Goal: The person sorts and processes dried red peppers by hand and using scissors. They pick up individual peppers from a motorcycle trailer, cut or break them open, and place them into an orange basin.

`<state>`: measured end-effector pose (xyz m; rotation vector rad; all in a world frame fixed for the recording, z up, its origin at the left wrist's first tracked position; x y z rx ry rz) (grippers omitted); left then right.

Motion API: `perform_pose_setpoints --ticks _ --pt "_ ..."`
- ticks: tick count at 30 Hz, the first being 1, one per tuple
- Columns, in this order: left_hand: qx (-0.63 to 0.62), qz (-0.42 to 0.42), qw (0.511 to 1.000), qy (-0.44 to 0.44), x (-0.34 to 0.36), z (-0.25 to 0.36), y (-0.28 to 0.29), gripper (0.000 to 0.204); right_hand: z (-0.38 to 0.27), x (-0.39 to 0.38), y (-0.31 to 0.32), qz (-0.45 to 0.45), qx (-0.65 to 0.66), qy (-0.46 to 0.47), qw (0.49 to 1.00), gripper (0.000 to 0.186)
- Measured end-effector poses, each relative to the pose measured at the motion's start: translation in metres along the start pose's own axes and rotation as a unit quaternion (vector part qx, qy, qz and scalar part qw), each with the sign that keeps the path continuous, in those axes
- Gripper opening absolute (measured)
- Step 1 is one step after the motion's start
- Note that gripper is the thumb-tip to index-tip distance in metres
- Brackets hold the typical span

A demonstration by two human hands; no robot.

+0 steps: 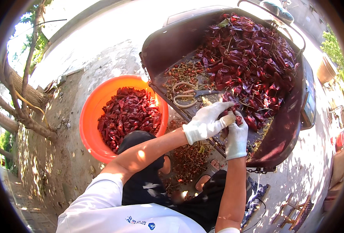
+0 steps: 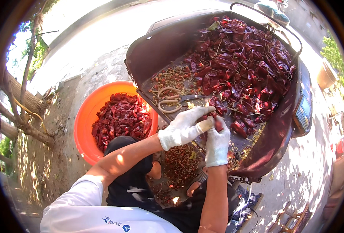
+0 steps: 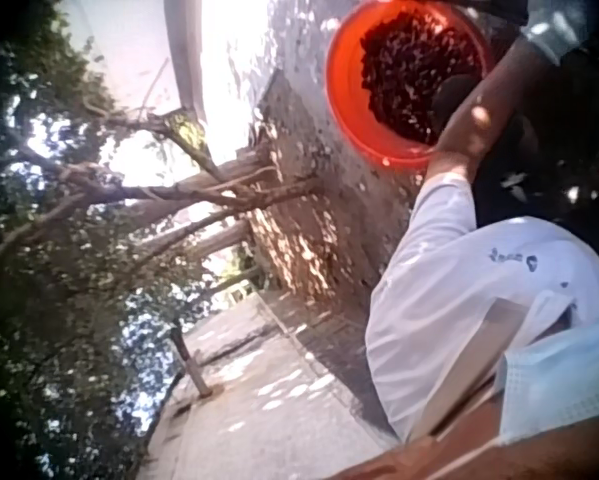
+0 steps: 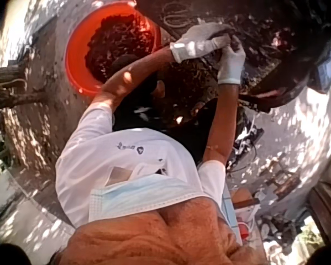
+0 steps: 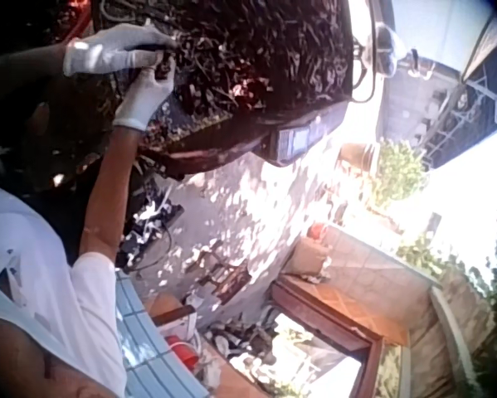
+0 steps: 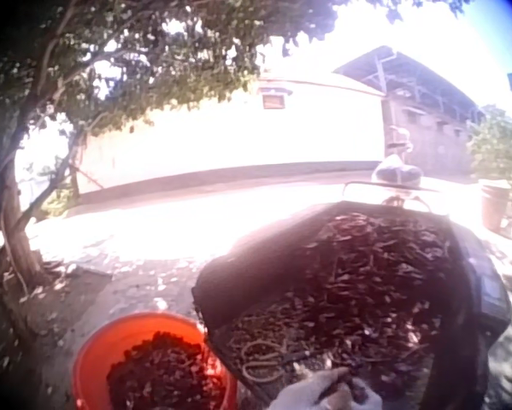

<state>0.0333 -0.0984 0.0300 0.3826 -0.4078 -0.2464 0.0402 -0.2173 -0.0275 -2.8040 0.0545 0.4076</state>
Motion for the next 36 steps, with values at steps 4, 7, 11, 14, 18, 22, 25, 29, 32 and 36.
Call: perform_pose_setpoints --ticks 4,7,11,14,18,22,25,29,32,36 --pt "0.002 0.039 0.999 -0.008 0.001 0.000 -0.001 0.068 0.018 0.002 -0.007 -0.030 0.062 -0.107 0.992 0.031" --pt "0.012 0.052 0.998 -0.024 0.004 0.010 0.005 0.064 0.019 0.002 -0.023 -0.094 0.182 -0.118 0.972 0.043" --pt "0.048 0.070 0.994 -0.075 0.005 0.020 0.015 0.060 0.017 -0.002 -0.031 -0.114 0.232 -0.158 0.953 0.055" --pt "0.068 0.073 0.990 -0.104 0.005 0.026 0.021 0.057 0.009 -0.010 -0.039 -0.105 0.250 -0.166 0.948 0.059" --pt "0.084 0.064 0.989 -0.105 0.006 0.028 0.026 0.051 0.009 -0.005 -0.042 -0.075 0.277 -0.153 0.946 0.050" --pt "0.119 0.053 0.987 -0.090 0.003 0.021 0.020 0.043 0.026 0.009 -0.036 -0.039 0.291 -0.156 0.943 0.041" --pt "0.134 0.056 0.985 -0.095 0.002 0.018 0.020 0.040 0.033 0.010 -0.040 -0.019 0.302 -0.172 0.938 0.036" --pt "0.130 0.063 0.984 -0.108 0.000 0.019 0.022 0.040 0.027 0.001 -0.046 -0.014 0.300 -0.178 0.937 0.033" --pt "0.138 0.071 0.980 -0.123 0.000 0.021 0.023 0.039 0.028 0.002 -0.046 -0.019 0.305 -0.177 0.936 0.033" --pt "0.139 0.058 0.982 -0.111 -0.001 0.020 0.021 0.039 0.026 -0.003 -0.047 -0.004 0.304 -0.186 0.934 0.033"
Point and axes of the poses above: each hand's wrist, its own x-axis towards the middle knuckle, its own y-axis out of the back of the hand, z = x × y, the point moved 9 cm from there along x, towards the middle knuckle, and after that the axes turned 9 degrees about -y, right-handed, at the moved point
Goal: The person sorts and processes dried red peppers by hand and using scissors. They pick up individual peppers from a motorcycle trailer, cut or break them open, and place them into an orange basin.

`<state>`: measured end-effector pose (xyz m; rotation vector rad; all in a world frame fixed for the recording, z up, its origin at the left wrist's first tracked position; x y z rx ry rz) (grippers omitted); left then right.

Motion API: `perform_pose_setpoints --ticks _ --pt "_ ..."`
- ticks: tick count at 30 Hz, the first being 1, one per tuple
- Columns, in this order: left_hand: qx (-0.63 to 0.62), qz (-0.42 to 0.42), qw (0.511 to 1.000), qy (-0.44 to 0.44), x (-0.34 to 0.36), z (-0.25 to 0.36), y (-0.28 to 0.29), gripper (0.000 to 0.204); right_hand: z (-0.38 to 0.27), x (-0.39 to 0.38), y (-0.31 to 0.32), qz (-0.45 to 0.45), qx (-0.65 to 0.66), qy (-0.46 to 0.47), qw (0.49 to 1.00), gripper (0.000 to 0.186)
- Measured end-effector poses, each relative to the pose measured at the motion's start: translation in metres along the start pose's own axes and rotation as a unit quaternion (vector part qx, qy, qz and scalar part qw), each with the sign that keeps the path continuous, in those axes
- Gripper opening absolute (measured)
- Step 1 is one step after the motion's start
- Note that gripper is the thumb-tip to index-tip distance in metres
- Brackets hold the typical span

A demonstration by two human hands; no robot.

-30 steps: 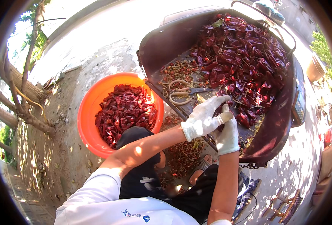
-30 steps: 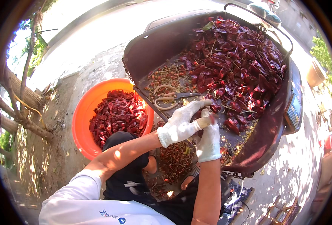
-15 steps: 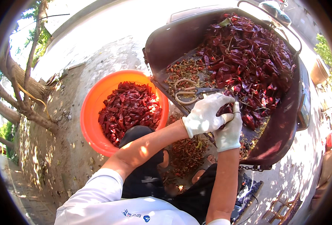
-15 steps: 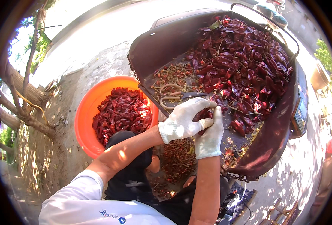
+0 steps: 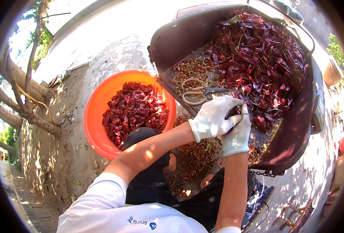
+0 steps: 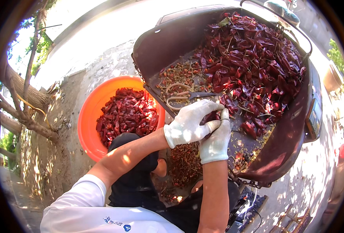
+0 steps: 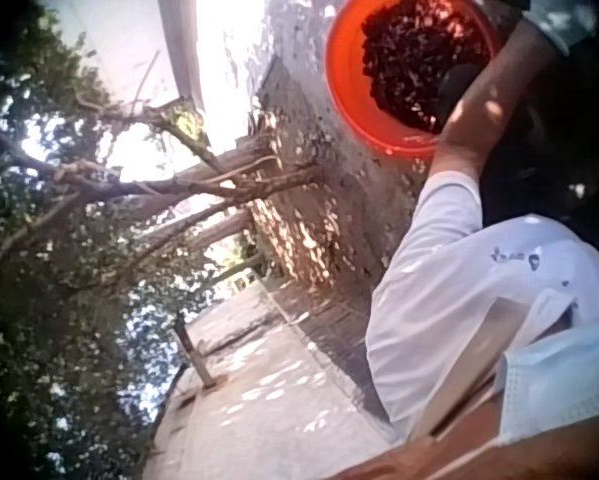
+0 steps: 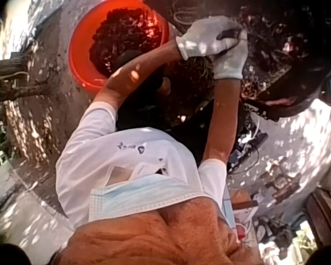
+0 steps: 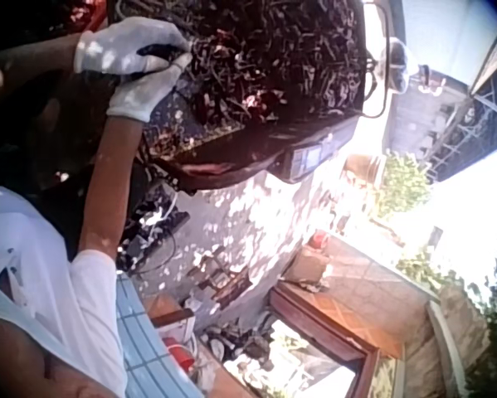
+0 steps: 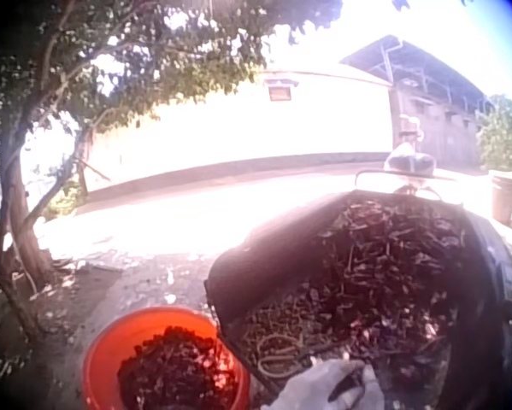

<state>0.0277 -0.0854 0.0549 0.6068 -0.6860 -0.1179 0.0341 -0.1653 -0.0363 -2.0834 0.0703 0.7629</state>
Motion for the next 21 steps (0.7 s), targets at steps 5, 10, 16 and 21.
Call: perform_pose_setpoints --ticks 5,10,16,21 --pt "0.003 0.005 1.000 0.000 0.0002 -0.0013 -0.0014 0.040 -0.0013 0.0028 0.0009 -0.003 0.005 0.008 1.000 0.033" --pt "0.016 -0.002 1.000 -0.002 0.0000 -0.0001 -0.0001 0.040 0.0009 0.0058 0.0024 0.001 0.014 -0.003 1.000 0.034" --pt "0.012 -0.005 1.000 -0.001 -0.0009 -0.0012 -0.0004 0.040 0.0021 0.0045 0.0013 0.012 0.020 -0.006 1.000 0.034" --pt "0.015 -0.005 1.000 -0.004 -0.0001 -0.0002 -0.0019 0.041 -0.0028 0.0078 0.0031 -0.015 0.010 0.031 0.999 0.032"
Point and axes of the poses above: each hand's wrist, its own x-axis towards the middle knuckle, its own y-axis out of the back of the hand, z = x × y, the point moved 9 cm from there along x, towards the middle knuckle, and after that the axes turned 9 degrees about -y, right-handed, at the moved point
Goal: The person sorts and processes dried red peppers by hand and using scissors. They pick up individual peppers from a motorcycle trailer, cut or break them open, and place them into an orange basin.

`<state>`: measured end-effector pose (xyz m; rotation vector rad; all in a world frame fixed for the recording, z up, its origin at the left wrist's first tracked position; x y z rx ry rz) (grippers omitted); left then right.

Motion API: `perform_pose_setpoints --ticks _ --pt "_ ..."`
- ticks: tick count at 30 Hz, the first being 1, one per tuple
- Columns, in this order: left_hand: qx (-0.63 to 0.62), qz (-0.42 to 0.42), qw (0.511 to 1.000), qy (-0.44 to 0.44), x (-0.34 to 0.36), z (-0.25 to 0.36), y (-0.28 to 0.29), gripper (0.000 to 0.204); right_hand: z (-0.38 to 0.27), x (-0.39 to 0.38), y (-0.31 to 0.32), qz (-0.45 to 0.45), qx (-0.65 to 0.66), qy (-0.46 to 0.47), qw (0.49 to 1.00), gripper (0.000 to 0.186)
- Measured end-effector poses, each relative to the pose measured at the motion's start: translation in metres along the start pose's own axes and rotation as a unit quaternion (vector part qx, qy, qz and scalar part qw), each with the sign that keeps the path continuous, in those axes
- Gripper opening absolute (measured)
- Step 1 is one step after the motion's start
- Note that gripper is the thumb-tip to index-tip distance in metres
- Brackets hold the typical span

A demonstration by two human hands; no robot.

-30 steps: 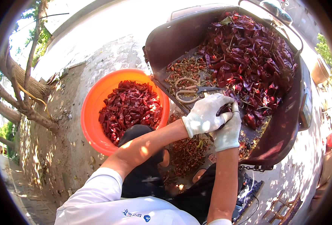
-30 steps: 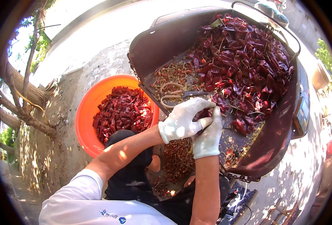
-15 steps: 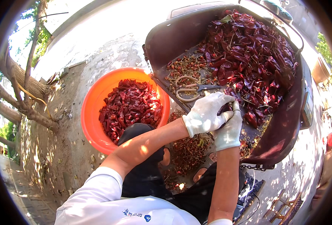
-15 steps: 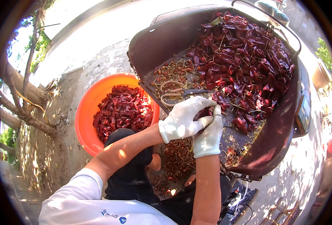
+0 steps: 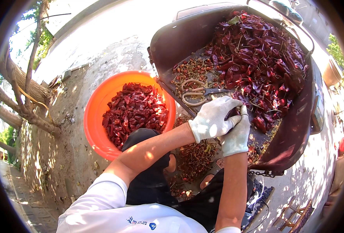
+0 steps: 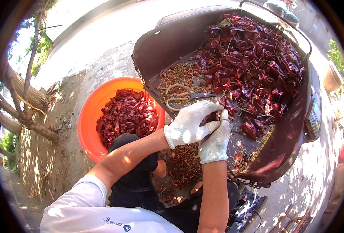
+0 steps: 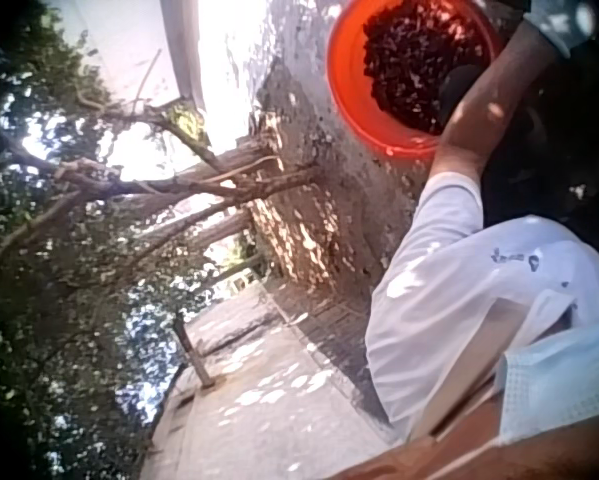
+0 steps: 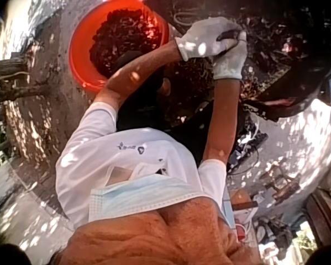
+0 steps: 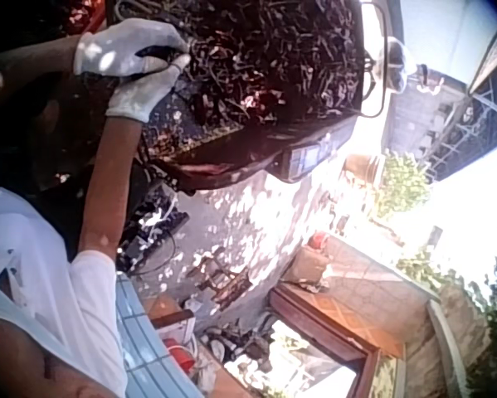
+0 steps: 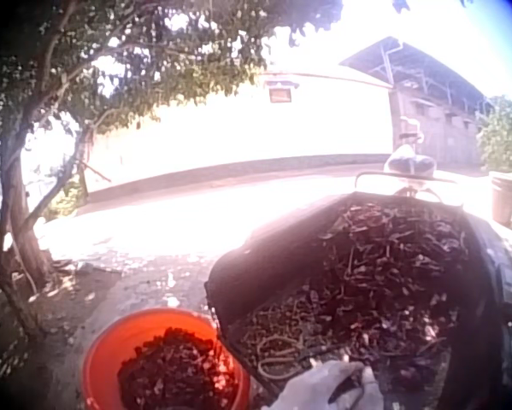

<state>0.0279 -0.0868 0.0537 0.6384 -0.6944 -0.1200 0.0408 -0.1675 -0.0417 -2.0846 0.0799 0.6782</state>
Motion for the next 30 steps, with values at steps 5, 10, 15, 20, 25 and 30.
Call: perform_pose_setpoints --ticks 5,10,15,20,25,30 --pt "-0.007 0.000 1.000 -0.004 0.000 0.000 0.000 0.041 0.000 -0.002 -0.001 0.002 -0.010 -0.010 1.000 0.031" --pt "-0.004 0.010 1.000 -0.013 0.000 0.001 0.000 0.040 0.000 -0.003 -0.002 -0.006 -0.016 -0.011 1.000 0.031" --pt "-0.007 0.010 1.000 -0.008 0.000 0.001 0.000 0.039 0.003 -0.001 0.003 0.015 0.007 -0.036 0.999 0.030" --pt "-0.012 0.014 1.000 -0.018 0.001 0.002 -0.002 0.039 0.003 0.004 0.009 0.016 0.013 -0.041 0.999 0.030" --pt "-0.003 0.008 1.000 -0.011 0.000 0.000 -0.003 0.039 0.006 0.012 0.016 0.008 0.017 -0.056 0.998 0.034" --pt "-0.005 0.005 1.000 -0.007 0.000 0.000 -0.004 0.039 0.004 0.008 0.013 0.002 0.014 -0.042 0.999 0.031"
Point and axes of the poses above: each hand's wrist, its own x-axis towards the middle knuckle, its own y-axis out of the back of the hand, z = x × y, the point moved 9 cm from there along x, towards the middle knuckle, and after that the axes turned 9 degrees about -y, right-handed, at the moved point
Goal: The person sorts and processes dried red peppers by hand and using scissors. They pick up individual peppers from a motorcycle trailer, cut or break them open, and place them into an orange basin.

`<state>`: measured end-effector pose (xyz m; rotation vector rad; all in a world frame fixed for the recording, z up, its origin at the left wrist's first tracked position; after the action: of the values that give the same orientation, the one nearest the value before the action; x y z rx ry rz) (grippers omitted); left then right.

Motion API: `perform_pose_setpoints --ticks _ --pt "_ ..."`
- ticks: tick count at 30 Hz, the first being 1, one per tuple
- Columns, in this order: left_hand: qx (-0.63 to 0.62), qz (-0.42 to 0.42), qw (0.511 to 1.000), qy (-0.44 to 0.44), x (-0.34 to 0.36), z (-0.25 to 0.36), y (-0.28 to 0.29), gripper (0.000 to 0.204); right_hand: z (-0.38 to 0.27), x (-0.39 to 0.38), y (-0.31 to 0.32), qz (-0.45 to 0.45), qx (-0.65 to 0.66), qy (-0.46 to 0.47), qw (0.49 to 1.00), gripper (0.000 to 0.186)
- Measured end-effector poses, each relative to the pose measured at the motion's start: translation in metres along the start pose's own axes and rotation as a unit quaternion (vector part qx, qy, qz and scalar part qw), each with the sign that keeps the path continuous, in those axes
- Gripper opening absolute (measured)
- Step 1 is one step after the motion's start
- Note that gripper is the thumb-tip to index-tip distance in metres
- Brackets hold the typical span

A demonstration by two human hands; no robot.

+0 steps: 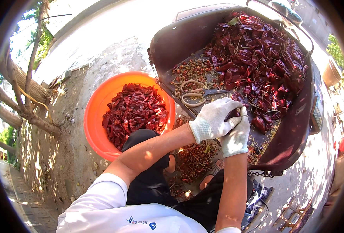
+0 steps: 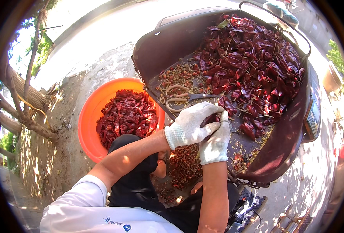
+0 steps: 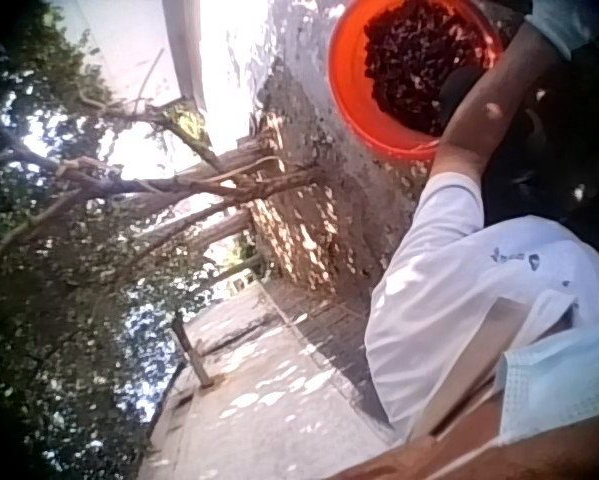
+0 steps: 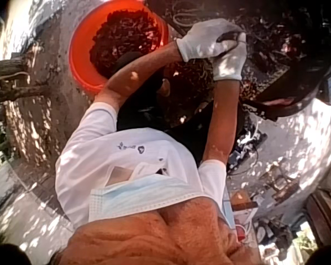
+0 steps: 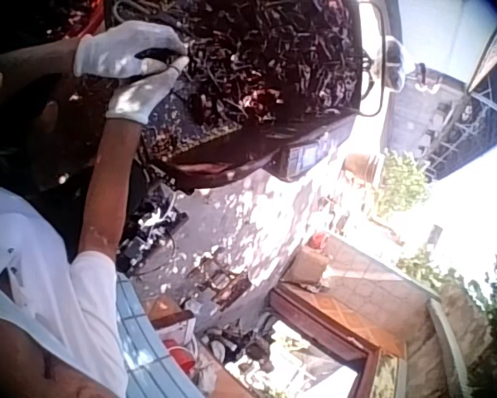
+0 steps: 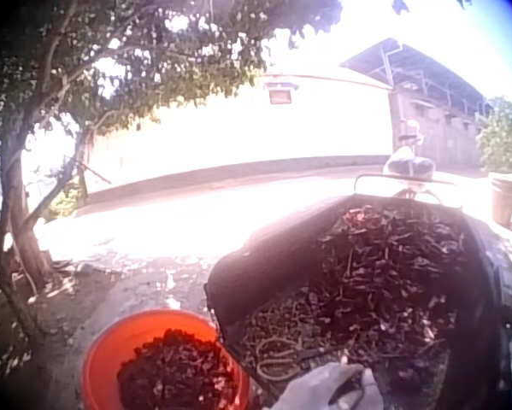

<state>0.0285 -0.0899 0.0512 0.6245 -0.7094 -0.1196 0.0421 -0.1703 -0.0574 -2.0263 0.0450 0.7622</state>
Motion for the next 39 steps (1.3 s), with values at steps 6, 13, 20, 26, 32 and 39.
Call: perform_pose_setpoints --ticks 6,13,20,26,32,39 --pt "0.000 -0.008 1.000 0.017 0.000 0.000 0.000 0.038 -0.001 0.004 0.004 -0.006 -0.022 0.009 1.000 0.040" --pt "0.001 -0.005 1.000 0.007 0.000 0.001 0.000 0.039 -0.001 0.005 0.004 -0.006 -0.015 0.012 1.000 0.038" --pt "-0.006 -0.001 1.000 -0.003 -0.001 0.000 0.001 0.040 0.000 -0.003 -0.002 -0.006 -0.003 0.001 1.000 0.030" --pt "-0.014 0.001 1.000 -0.007 0.000 0.003 0.000 0.039 -0.002 -0.001 0.004 0.003 -0.003 0.006 1.000 0.032" --pt "-0.005 -0.001 1.000 -0.007 -0.001 0.003 0.002 0.040 -0.002 -0.008 -0.004 0.004 -0.006 0.013 1.000 0.030" --pt "-0.011 -0.011 1.000 0.007 -0.001 0.001 0.000 0.040 -0.001 -0.013 -0.006 0.002 -0.023 -0.002 1.000 0.031"
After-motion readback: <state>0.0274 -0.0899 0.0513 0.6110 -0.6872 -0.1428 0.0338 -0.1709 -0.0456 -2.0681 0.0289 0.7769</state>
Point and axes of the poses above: each hand's wrist, its own x-axis towards the middle knuckle, its own y-axis out of the back of the hand, z = x × y, the point moved 9 cm from there along x, towards the middle knuckle, and after that the axes turned 9 degrees about -y, right-handed, at the moved point
